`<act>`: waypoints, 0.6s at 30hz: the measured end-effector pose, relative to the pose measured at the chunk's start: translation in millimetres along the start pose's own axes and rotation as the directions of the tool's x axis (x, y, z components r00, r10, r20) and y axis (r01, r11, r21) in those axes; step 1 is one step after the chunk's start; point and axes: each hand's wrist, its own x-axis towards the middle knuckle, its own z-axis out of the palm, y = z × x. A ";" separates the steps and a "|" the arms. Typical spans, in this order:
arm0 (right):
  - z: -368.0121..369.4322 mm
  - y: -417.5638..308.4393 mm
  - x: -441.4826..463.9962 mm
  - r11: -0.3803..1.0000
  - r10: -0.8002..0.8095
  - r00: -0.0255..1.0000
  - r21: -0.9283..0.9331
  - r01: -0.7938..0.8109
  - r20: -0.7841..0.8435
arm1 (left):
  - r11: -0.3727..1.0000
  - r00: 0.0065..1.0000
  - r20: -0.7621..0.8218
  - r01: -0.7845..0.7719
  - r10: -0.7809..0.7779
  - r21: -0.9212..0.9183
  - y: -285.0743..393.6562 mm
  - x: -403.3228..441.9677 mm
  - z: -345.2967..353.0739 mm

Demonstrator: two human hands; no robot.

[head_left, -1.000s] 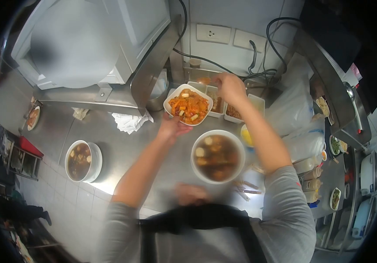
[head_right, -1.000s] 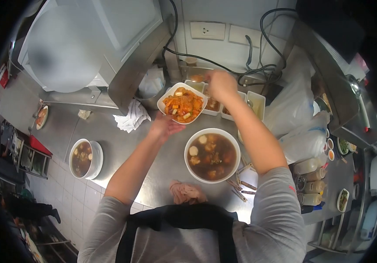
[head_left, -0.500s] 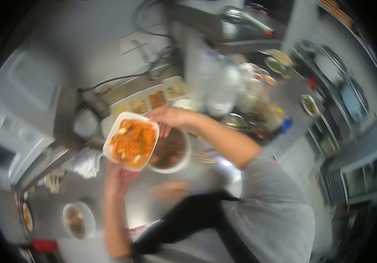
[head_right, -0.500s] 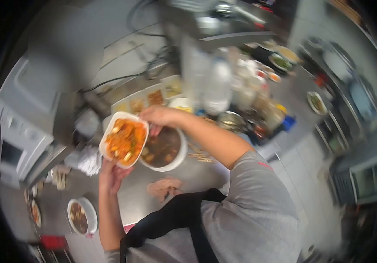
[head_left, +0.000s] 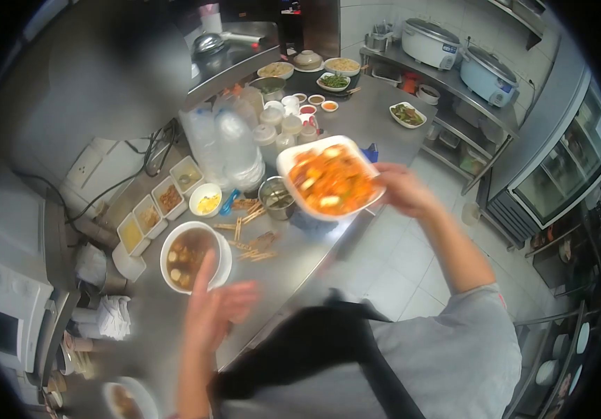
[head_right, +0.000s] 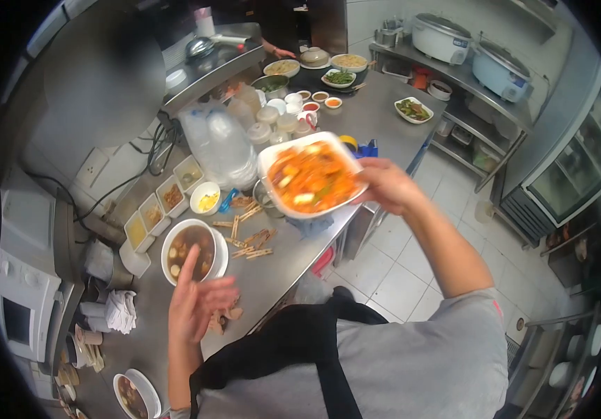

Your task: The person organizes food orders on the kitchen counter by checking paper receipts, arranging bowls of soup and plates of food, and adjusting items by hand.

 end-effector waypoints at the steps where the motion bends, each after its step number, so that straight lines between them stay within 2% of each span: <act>1: -19.1 -8.3 -0.9 1.000 -0.022 0.996 0.000 0.022 -0.086 | 1.000 1.000 0.012 -0.009 0.008 0.026 -2.6 -4.6 -5.1; 2: -33.8 -15.7 -4.0 0.997 -0.075 0.967 -0.017 0.073 -0.245 | 0.999 0.999 -0.035 -0.040 0.040 0.015 -5.7 -8.0 -5.1; 3: -58.4 -17.3 2.1 0.990 -0.133 0.958 0.000 0.138 -0.253 | 0.998 0.994 -0.086 -0.070 0.070 0.002 -9.1 -11.2 -2.3; 6: -137.2 -5.0 42.1 0.973 -0.212 0.865 -0.019 0.228 -0.455 | 0.980 0.954 -0.234 -0.198 0.187 -0.025 -24.7 -17.1 4.5; 10: -250.0 39.3 123.1 0.946 -0.310 0.753 -0.109 0.305 -0.580 | 0.946 0.854 -0.428 -0.323 0.295 0.006 -37.4 6.9 46.9; 12: -289.9 64.4 162.3 0.947 -0.315 0.692 -0.171 0.270 -0.649 | 0.944 0.813 -0.497 -0.330 0.302 0.034 -48.2 25.2 63.8; 15: -350.7 119.9 238.4 0.972 -0.215 0.738 -0.069 0.223 -0.640 | 0.949 0.775 -0.560 -0.309 0.291 0.064 -63.4 58.1 90.1; 17: -346.3 125.5 265.0 0.985 -0.108 0.801 0.042 0.164 -0.589 | 0.968 0.752 -0.610 -0.216 0.250 0.131 -65.6 77.3 113.1; 18: -342.6 130.4 282.3 0.985 -0.075 0.796 0.079 0.152 -0.601 | 0.973 0.737 -0.635 -0.168 0.231 0.160 -66.8 86.3 124.2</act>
